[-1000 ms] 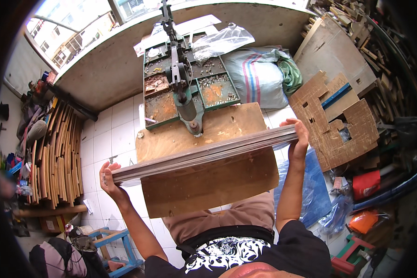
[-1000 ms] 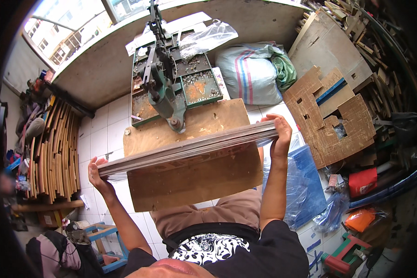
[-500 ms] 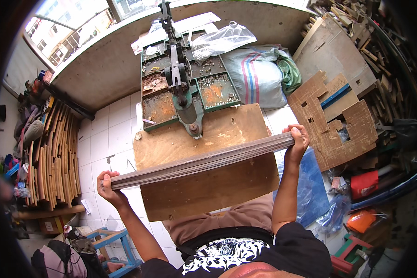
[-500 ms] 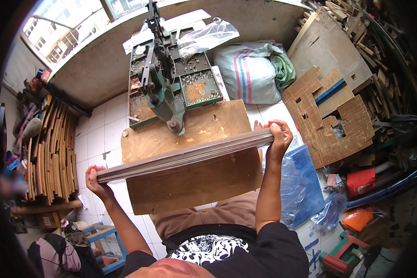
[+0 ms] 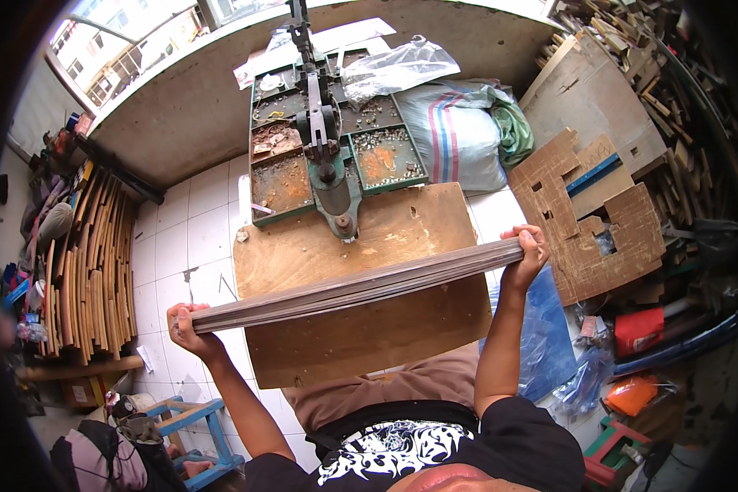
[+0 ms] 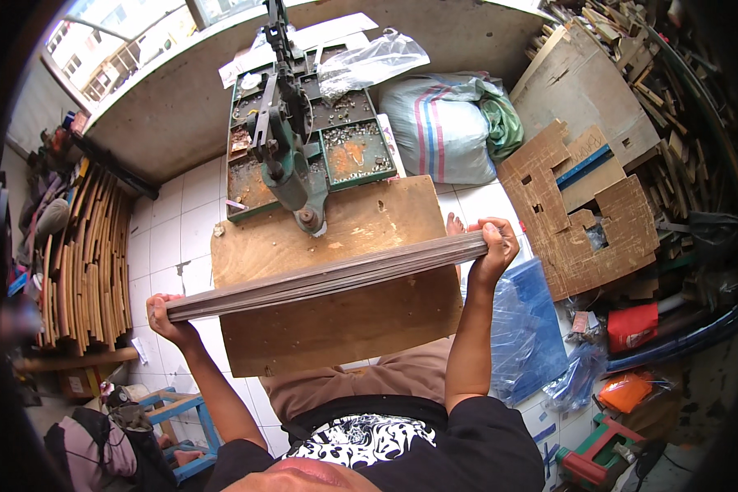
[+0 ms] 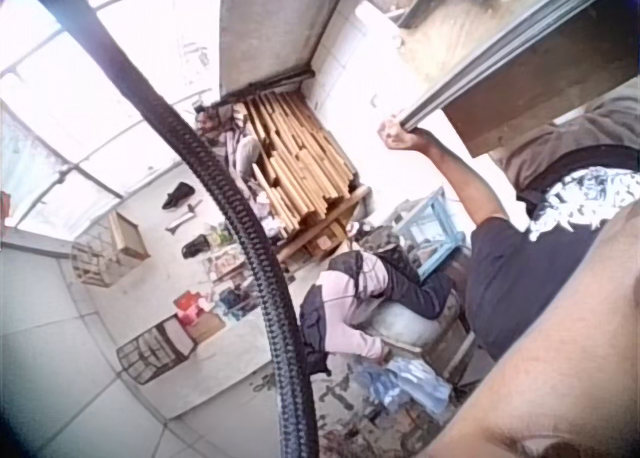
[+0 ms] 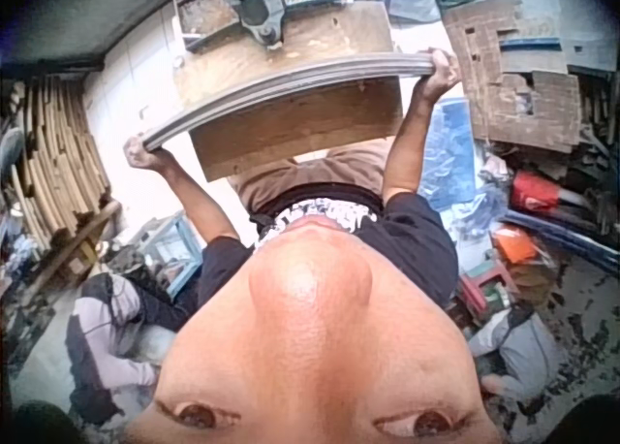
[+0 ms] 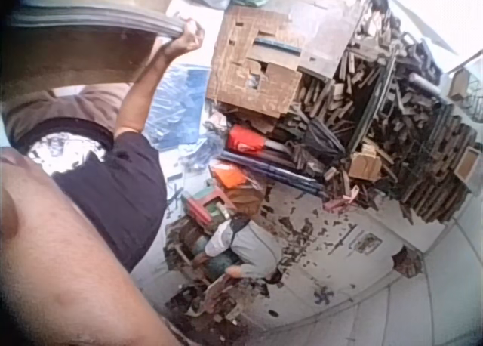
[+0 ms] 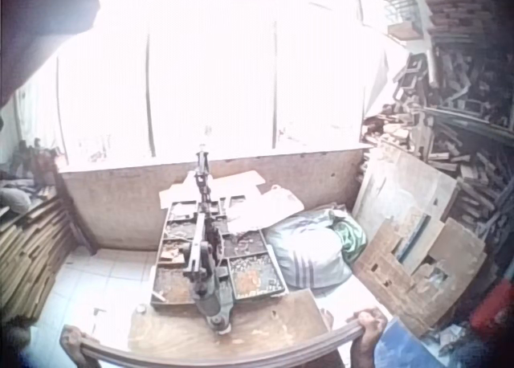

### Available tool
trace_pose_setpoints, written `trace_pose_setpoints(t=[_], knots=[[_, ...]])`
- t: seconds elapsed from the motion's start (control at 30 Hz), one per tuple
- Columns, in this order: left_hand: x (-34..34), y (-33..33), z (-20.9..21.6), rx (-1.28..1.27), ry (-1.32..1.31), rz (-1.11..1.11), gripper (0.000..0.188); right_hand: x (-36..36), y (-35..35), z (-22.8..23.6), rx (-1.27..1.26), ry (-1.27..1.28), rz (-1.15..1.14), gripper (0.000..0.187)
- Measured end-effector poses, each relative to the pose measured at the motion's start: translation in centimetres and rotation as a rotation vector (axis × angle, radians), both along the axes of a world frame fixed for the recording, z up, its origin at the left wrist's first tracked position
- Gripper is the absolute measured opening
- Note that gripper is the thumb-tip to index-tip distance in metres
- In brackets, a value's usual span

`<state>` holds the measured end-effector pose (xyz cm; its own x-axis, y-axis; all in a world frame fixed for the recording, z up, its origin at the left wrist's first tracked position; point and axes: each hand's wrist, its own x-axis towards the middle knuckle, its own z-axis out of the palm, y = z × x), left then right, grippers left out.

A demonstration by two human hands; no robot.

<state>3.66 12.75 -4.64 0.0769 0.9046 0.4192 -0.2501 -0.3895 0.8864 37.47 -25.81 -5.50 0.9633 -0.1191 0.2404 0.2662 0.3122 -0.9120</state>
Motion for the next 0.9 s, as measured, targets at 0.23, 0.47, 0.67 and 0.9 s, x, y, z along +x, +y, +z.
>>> trace_pose_setpoints(t=[0.23,0.47,0.67,0.9], knots=[[-0.1,0.0,-0.2,0.010,0.002,0.007,0.022,-0.3,0.0,0.2,-0.011,-0.003,0.008,0.019],[-0.3,-0.2,0.0,0.002,0.009,-0.002,0.022,-0.4,-0.2,0.0,-0.009,-0.012,0.003,0.019],[-0.5,-0.2,-0.2,-0.015,-0.001,0.000,0.021,-0.4,-0.4,-0.3,-0.011,-0.016,-0.006,0.020],[0.0,-0.9,0.0,-0.008,-0.011,0.042,0.019,-0.4,-0.4,-0.2,-0.030,-0.039,0.011,0.020]])
